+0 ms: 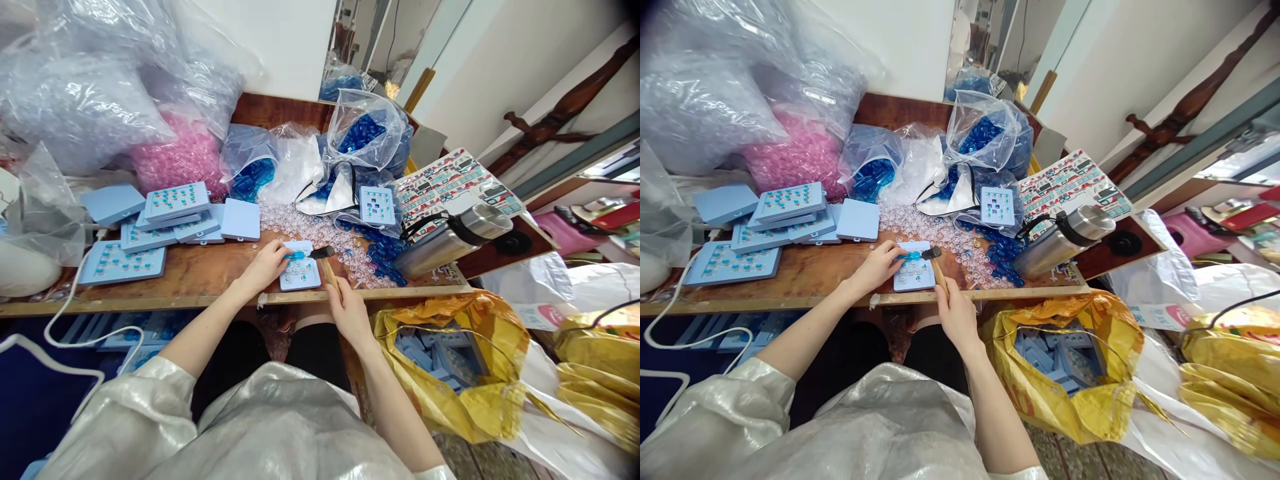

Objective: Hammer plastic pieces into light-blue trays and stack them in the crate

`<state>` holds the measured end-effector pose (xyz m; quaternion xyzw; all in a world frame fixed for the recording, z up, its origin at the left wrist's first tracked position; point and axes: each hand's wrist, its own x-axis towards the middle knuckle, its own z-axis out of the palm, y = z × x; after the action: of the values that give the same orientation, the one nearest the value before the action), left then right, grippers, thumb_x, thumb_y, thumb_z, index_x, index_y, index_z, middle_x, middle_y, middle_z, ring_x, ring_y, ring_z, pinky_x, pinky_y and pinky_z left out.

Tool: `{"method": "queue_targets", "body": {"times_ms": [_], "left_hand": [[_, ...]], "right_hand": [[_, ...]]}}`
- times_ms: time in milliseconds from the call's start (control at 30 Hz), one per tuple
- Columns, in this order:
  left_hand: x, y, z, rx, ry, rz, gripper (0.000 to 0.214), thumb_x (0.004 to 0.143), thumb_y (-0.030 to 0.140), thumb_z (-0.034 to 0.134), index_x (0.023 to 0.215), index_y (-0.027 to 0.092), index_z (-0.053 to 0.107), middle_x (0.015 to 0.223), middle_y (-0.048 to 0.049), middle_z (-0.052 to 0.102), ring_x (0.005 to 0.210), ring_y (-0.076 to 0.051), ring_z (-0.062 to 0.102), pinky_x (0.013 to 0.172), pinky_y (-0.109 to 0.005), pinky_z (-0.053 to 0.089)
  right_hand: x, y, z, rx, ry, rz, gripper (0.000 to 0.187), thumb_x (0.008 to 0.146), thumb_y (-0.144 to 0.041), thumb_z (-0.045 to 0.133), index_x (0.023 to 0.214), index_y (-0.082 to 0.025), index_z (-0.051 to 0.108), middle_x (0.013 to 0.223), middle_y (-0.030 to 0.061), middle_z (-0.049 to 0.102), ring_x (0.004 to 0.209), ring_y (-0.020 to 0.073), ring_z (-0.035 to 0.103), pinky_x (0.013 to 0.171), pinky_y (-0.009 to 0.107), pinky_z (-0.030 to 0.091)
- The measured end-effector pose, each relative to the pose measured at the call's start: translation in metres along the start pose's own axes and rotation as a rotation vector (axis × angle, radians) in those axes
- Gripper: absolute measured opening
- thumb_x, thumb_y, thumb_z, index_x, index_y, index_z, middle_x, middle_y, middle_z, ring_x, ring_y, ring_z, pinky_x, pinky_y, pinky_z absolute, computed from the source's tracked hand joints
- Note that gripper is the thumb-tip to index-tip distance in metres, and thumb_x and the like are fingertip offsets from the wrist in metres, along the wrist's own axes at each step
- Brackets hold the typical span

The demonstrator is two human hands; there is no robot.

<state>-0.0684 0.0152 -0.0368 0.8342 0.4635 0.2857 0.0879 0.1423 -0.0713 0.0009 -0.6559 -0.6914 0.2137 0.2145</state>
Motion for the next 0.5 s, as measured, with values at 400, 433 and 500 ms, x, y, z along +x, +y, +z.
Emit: {"method": "queue_targets", "body": {"times_ms": [400,433,500], "left_hand": [[0.005,-0.01,-0.01,-0.056,0.102,-0.037,0.019,0.084,0.021,0.046,0.099,0.018,0.057,0.093,-0.006,0.051,0.091,-0.018,0.051,0.082,-0.032,0.044],[0.012,-0.019,-0.016,-0.03,0.144,-0.058,0.02,0.083,0.02,0.046,0.101,0.018,0.057,0.094,-0.0066,0.052,0.093,-0.018,0.051,0.084,-0.032,0.043],[0.033,-0.045,-0.031,0.07,0.224,-0.132,0.023,0.081,0.018,0.046,0.102,0.016,0.057,0.097,-0.0086,0.053,0.096,-0.021,0.05,0.087,-0.035,0.042]], "right_hand": [[0.023,-0.008,-0.003,-0.007,0.042,-0.035,0.033,0.091,-0.038,0.029,0.112,-0.021,0.05,0.086,0.0059,0.066,0.079,0.0201,0.061,0.066,0.026,0.039],[0.023,-0.002,-0.002,0.056,0.071,-0.033,0.033,0.091,-0.039,0.03,0.11,-0.021,0.05,0.086,0.0055,0.066,0.079,0.0198,0.061,0.066,0.026,0.04],[0.025,0.009,0.004,0.148,0.105,-0.023,0.035,0.09,-0.041,0.03,0.106,-0.019,0.053,0.08,0.0044,0.064,0.073,0.0184,0.06,0.064,0.026,0.042]]}}
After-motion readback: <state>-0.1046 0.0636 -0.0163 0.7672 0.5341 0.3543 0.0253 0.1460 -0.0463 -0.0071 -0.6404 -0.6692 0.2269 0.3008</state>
